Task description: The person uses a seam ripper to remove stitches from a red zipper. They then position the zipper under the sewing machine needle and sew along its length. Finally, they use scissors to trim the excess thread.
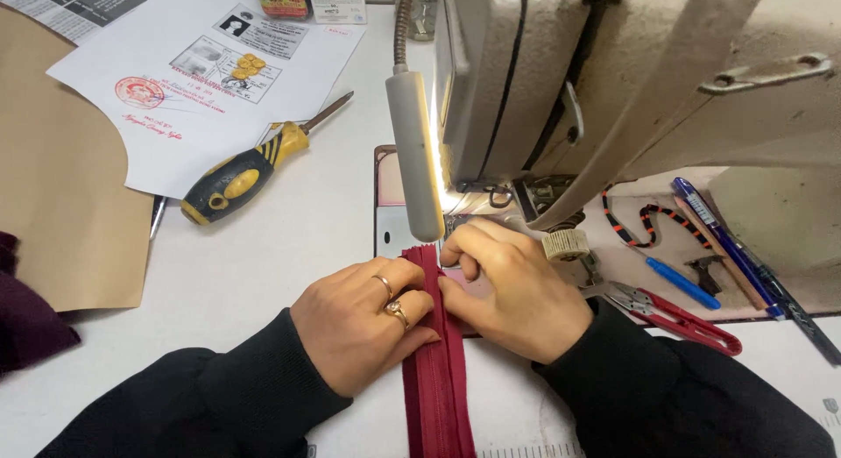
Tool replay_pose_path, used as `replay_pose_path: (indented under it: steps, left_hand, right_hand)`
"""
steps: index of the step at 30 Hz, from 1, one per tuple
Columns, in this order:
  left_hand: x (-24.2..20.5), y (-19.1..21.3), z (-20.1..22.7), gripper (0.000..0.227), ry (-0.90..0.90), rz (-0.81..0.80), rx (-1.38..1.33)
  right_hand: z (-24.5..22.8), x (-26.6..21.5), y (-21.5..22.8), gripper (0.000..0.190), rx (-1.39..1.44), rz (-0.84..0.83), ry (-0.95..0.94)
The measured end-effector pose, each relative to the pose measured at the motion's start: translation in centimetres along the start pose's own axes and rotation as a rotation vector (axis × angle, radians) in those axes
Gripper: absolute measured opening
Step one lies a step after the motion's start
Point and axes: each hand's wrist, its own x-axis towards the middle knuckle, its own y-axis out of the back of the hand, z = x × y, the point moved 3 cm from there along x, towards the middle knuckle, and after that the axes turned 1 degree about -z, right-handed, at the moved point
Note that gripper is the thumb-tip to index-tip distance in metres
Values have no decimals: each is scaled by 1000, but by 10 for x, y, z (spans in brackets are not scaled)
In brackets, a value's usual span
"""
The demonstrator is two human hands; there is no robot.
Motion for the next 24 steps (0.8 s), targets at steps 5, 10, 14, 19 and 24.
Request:
replay_pose_path:
  steps: [5, 10, 14, 19, 24]
  left_hand:
    - [-1, -4, 4, 23, -6, -27, -22]
    - [0, -4, 4, 25, -20, -5, -40]
    - [1, -2, 5, 27, -30, -3, -32]
    - [0, -3, 5, 26, -30, -15, -21]
    - [-1, -5, 4, 26, -24, -38, -35]
  right_hand:
    - [3, 0, 7, 11, -104, -153, -558]
    - [11, -3, 10, 6, -79, -66, -416]
    - [5, 0, 2, 6, 41, -23, -140]
    - [12, 0, 3, 6, 29, -73, -304]
    - [17, -3, 11, 7, -53, -101, -337]
